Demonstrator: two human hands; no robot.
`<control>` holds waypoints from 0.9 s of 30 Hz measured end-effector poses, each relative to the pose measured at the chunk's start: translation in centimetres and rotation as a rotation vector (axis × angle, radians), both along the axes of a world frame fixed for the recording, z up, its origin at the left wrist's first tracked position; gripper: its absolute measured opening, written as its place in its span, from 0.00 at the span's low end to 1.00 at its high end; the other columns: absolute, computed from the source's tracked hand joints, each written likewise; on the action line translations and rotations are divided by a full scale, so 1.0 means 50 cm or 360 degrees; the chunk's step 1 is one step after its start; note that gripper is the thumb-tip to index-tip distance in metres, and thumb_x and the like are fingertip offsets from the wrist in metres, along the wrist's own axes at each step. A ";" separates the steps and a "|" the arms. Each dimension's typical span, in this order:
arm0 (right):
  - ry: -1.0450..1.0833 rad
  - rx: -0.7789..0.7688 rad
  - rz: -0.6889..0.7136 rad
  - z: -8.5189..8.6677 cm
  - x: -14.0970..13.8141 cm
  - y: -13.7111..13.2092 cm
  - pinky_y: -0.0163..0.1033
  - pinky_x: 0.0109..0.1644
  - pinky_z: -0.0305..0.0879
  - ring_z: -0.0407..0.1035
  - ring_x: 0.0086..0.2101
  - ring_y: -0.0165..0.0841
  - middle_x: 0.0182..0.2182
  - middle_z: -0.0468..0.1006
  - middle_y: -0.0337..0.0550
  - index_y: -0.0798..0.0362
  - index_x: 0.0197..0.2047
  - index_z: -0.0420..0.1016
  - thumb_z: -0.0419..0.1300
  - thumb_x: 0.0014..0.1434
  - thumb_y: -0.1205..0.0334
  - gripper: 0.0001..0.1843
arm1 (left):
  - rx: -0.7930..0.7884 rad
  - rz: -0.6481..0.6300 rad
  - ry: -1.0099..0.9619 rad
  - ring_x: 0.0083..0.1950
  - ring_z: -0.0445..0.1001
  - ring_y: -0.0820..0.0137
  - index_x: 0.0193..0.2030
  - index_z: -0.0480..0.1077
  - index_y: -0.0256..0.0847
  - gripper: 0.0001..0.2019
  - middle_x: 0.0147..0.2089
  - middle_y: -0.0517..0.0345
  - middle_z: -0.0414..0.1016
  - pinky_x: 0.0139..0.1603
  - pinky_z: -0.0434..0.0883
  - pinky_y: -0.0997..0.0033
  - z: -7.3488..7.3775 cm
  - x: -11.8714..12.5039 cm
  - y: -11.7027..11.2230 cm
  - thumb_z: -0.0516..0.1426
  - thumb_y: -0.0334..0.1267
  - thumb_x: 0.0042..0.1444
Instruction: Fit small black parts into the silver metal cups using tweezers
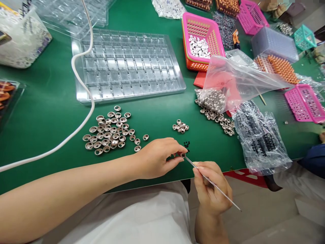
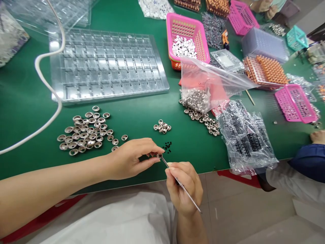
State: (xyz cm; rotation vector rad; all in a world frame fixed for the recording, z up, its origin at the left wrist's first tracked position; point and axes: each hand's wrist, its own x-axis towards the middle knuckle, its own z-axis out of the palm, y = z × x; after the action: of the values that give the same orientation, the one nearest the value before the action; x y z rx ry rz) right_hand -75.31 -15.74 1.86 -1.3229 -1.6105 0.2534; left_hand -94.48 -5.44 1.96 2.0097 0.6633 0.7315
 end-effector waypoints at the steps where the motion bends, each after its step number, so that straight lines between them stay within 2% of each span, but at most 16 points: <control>1: -0.0009 -0.0014 0.0001 0.001 0.000 0.000 0.43 0.36 0.79 0.79 0.37 0.34 0.39 0.82 0.42 0.49 0.48 0.75 0.65 0.59 0.77 0.17 | 0.0000 -0.0001 0.0001 0.39 0.77 0.68 0.48 0.75 0.37 0.07 0.39 0.53 0.82 0.40 0.74 0.71 -0.001 0.000 0.000 0.57 0.31 0.65; 11: -0.0088 0.0000 0.0072 0.008 0.006 0.004 0.42 0.35 0.79 0.78 0.36 0.34 0.39 0.82 0.43 0.49 0.49 0.75 0.64 0.60 0.76 0.17 | 0.0023 -0.0002 -0.0046 0.39 0.77 0.68 0.48 0.75 0.33 0.08 0.38 0.52 0.82 0.40 0.74 0.71 -0.006 0.000 -0.001 0.58 0.29 0.64; 17: -0.0138 0.0069 0.0141 0.012 0.009 0.006 0.43 0.37 0.79 0.78 0.38 0.35 0.41 0.82 0.45 0.52 0.50 0.76 0.66 0.57 0.79 0.20 | 0.0003 0.0005 -0.0032 0.38 0.77 0.68 0.48 0.76 0.34 0.08 0.38 0.52 0.82 0.39 0.74 0.72 -0.008 0.002 -0.003 0.59 0.29 0.64; 27: -0.0088 0.0060 0.0104 0.010 0.005 0.004 0.43 0.36 0.78 0.78 0.37 0.35 0.40 0.82 0.44 0.51 0.50 0.76 0.65 0.58 0.78 0.20 | -0.0008 0.0020 -0.0059 0.38 0.77 0.68 0.48 0.76 0.33 0.08 0.38 0.52 0.81 0.39 0.74 0.72 -0.010 0.002 -0.002 0.59 0.29 0.63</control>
State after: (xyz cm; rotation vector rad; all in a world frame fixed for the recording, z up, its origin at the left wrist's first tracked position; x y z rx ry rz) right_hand -75.06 -15.54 2.35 -1.2595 -1.6987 0.2267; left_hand -94.39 -5.53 1.44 1.9846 0.6560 0.7719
